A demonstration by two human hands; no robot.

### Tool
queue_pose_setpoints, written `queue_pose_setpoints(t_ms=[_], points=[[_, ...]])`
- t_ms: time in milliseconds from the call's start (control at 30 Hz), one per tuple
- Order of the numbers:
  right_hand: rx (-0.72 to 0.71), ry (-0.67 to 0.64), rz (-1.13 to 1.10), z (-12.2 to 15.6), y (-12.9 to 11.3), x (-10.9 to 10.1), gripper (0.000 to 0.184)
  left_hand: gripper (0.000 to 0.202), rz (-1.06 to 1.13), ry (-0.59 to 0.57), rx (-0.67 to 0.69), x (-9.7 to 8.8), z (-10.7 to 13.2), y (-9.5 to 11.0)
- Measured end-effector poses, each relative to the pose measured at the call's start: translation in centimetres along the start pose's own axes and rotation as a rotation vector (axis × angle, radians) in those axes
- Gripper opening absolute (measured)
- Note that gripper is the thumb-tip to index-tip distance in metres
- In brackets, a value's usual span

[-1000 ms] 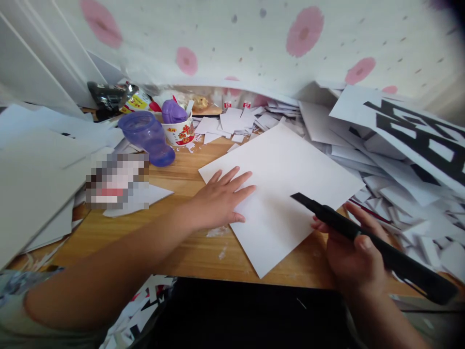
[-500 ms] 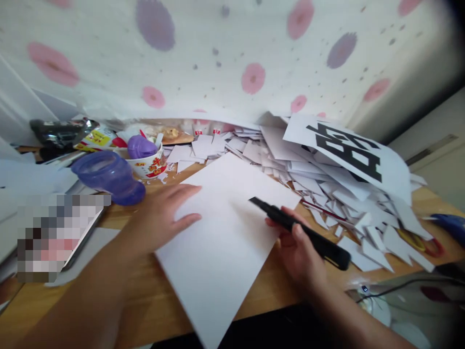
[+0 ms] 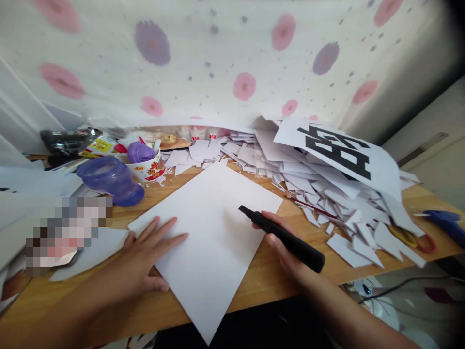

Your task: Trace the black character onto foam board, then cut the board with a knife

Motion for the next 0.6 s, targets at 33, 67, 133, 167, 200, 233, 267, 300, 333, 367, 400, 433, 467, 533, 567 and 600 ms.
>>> queue_pose_setpoints(t_ms=[33, 67, 133, 167, 200, 233, 267, 300, 333, 367, 400, 433, 467, 533, 567, 600], points=[[-0.01, -0.075, 0.034, 0.3, -0.1, -0.2, 0.045, 0.081, -0.002, -0.001, -0.012, 0.2, -0.1, 0.4], [-0.014, -0.146, 0.054, 0.5, -0.2, -0.3, 0.047, 0.078, 0.003, 0.008, -0.011, 0.3, -0.4, 0.7], [-0.005, -0.231, 0.069, 0.6, -0.5, -0.4, 0.048, 0.075, 0.026, 0.032, 0.036, 0.0, -1.4, 1.1], [0.003, -0.234, 0.067, 0.5, -0.6, -0.4, 0.047, 0.074, 0.037, 0.041, 0.061, -0.3, -2.0, 1.2], [0.014, -0.218, 0.058, 0.2, -0.7, -0.4, 0.046, 0.074, 0.044, 0.045, 0.081, -0.7, -2.6, 1.3], [0.028, -0.196, 0.042, -0.1, -0.7, -0.5, 0.046, 0.074, 0.047, 0.039, 0.094, -1.1, -3.3, 1.3], [0.043, -0.169, 0.024, -0.5, -0.7, -0.5, 0.045, 0.074, 0.047, 0.024, 0.102, -1.6, -3.9, 1.3], [0.059, -0.146, 0.009, -0.9, -0.6, -0.6, 0.044, 0.074, 0.046, 0.006, 0.105, -2.0, -4.5, 1.4], [0.07, -0.13, -0.001, -1.4, -0.6, -0.7, 0.043, 0.074, 0.047, -0.011, 0.108, -2.5, -5.0, 1.5], [0.076, -0.12, -0.007, -1.8, -0.5, -0.9, 0.042, 0.074, 0.047, -0.025, 0.115, -3.0, -5.4, 1.7], [0.075, -0.115, -0.009, -2.1, -0.4, -1.0, 0.041, 0.074, 0.048, -0.034, 0.12, -3.5, -5.8, 1.9], [0.069, -0.117, -0.006, -2.4, -0.4, -1.2, 0.04, 0.075, 0.046, -0.046, 0.129, -4.0, -6.2, 2.2], [0.06, -0.122, 0.004, -2.6, -0.4, -1.4, 0.039, 0.076, 0.043, -0.051, 0.132, -4.4, -6.6, 2.4], [0.033, -0.135, 0.045, -2.7, -0.2, -1.7, 0.038, 0.073, 0.052, -0.096, 0.141, -5.1, -7.3, 2.9], [0.01, -0.121, 0.075, -2.7, -0.1, -1.8, 0.038, 0.071, 0.06, -0.113, 0.161, -5.2, -7.7, 3.1], [-0.017, -0.091, 0.107, -2.6, 0.1, -2.0, 0.037, 0.066, 0.076, -0.086, 0.165, -5.3, -8.2, 3.3]])
Point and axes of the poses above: each hand's wrist, its own z-axis away from the middle knuckle, its own x-axis out of the palm, y = z × x, the point moved 1 cm from there along -z, towards the middle knuckle, and after that the axes turned 11 degrees about -x, right-handed, at the moved point
